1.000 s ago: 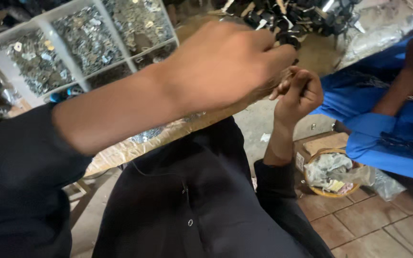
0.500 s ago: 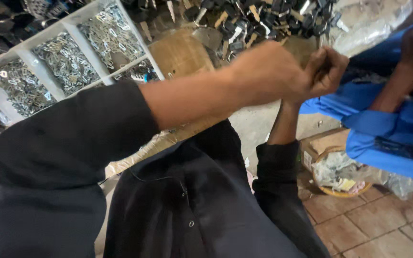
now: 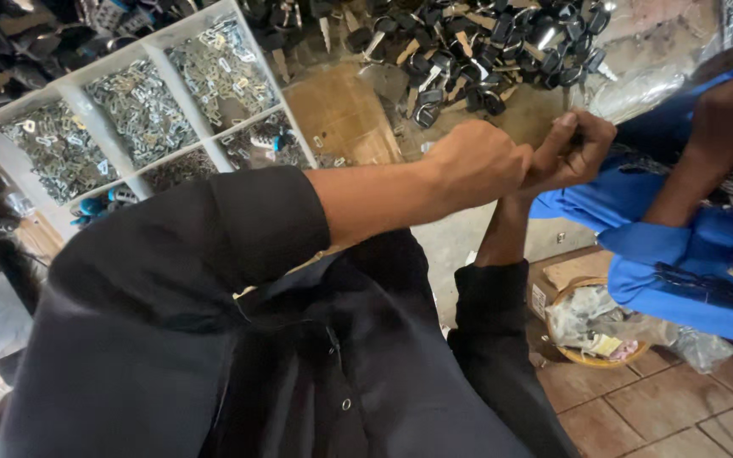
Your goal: The person sits at a workbench assembling lock cylinders. They pick small key pins and springs from a compartment tray, insert them into a lock core held in their hands, and place finished cylinders with a pile of completed locks on the table.
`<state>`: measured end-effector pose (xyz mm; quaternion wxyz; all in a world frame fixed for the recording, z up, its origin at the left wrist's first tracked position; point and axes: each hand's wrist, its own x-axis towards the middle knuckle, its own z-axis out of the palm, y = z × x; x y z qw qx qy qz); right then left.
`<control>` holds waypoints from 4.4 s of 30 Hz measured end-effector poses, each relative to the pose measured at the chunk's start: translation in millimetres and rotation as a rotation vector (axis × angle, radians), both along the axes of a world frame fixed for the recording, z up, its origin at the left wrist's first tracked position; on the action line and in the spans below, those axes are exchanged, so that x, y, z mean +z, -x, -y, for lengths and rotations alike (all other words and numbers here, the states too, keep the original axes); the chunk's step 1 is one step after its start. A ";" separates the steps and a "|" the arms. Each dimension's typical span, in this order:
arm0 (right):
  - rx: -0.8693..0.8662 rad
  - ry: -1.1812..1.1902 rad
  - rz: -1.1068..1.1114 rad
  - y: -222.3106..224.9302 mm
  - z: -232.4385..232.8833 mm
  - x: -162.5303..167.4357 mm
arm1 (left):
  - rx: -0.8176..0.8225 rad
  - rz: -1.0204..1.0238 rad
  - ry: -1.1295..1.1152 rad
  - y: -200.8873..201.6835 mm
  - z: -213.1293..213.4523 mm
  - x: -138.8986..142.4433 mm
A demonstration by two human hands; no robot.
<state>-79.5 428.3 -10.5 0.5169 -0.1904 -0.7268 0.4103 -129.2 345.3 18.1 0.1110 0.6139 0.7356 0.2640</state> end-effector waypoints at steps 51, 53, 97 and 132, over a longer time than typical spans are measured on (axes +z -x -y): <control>1.931 -0.486 0.725 -43.8 225.8 44.8 | 0.527 1.404 -0.474 -90.5 349.1 52.2; 1.921 -0.612 0.663 -44.8 223.7 42.7 | 0.482 1.646 -0.491 -94.8 347.2 43.6; 1.519 -0.746 0.218 67.5 241.4 13.2 | 0.778 1.864 -0.528 26.4 326.6 1.3; 1.468 -0.385 0.319 32.1 211.4 42.4 | 0.717 1.153 -0.449 -21.9 381.0 80.5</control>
